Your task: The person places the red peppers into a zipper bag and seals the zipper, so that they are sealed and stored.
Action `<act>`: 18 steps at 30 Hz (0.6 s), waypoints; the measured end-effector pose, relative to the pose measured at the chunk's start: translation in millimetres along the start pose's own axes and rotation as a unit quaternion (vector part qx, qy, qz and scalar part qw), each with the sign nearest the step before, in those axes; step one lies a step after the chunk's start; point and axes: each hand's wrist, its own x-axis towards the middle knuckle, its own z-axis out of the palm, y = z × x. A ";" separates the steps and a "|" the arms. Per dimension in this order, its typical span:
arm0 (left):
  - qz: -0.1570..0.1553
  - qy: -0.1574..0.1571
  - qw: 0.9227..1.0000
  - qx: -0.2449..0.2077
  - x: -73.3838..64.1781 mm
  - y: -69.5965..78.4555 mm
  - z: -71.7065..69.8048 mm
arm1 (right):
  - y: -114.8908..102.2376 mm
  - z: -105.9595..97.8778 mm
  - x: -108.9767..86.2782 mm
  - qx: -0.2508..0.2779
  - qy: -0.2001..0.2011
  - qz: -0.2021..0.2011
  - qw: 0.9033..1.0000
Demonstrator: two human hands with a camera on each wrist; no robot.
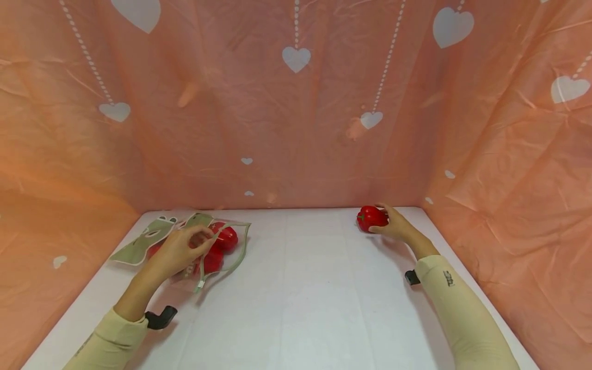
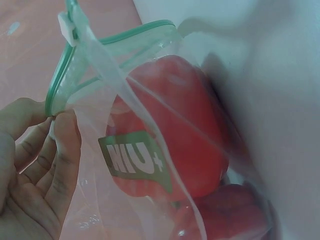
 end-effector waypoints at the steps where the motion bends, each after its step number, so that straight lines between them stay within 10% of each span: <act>1: 0.001 0.001 1.000 0.000 0.1 0.1 -0.2 | 0.5 -0.1 0.1 0.001 0.001 -0.001 1.000; 18: -0.019 -0.009 1.000 0.003 -2.2 1.8 1.3 | 9.3 -0.1 -0.5 -0.030 0.015 -0.018 0.999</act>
